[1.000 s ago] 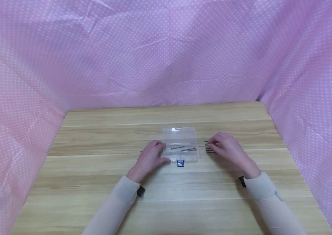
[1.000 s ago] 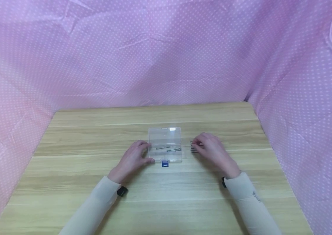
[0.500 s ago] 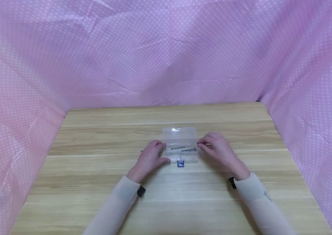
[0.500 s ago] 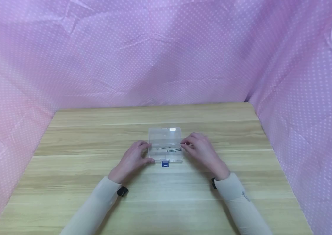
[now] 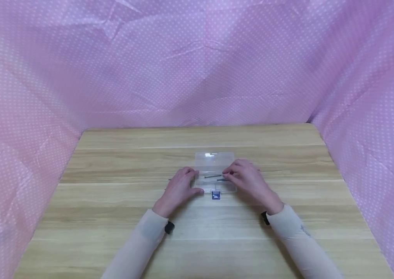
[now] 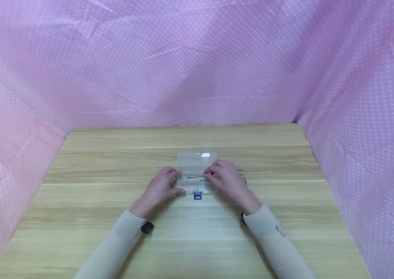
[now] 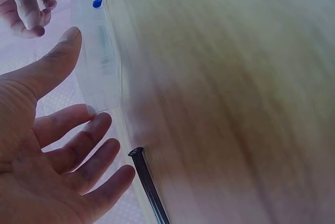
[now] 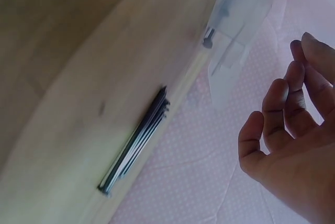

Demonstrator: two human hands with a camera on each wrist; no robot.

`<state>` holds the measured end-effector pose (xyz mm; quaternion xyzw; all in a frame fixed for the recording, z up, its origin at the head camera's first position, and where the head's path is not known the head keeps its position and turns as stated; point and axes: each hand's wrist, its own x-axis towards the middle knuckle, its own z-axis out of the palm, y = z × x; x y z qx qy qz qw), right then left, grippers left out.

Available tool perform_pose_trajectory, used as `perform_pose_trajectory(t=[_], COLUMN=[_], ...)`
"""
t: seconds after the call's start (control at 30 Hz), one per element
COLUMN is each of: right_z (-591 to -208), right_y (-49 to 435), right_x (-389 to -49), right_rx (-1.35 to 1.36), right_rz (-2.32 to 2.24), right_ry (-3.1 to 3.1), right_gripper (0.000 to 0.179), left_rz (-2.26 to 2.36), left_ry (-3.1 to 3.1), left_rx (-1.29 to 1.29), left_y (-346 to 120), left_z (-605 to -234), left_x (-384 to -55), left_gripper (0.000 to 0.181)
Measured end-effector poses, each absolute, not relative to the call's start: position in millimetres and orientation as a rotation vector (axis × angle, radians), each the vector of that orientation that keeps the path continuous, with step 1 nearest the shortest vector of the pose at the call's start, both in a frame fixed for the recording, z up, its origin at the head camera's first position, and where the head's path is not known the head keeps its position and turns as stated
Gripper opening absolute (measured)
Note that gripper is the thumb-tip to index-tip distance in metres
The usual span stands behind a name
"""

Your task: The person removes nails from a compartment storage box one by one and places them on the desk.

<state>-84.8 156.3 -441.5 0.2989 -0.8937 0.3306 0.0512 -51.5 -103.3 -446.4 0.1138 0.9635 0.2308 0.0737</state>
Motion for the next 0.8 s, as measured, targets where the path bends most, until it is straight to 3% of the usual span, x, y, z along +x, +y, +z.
perform_pose_trajectory(t=[0.8], right_z=[-447.3], right_y=[134.0], right_x=[-103.0], right_rx=[1.052], right_rz=[0.875], right_ry=[-2.859], right_gripper=[0.007], left_rz=[0.680], left_ry=[2.903], left_rx=[0.351], left_y=[-103.2], left_z=[-447.8], left_x=[-51.6], left_gripper=[0.069])
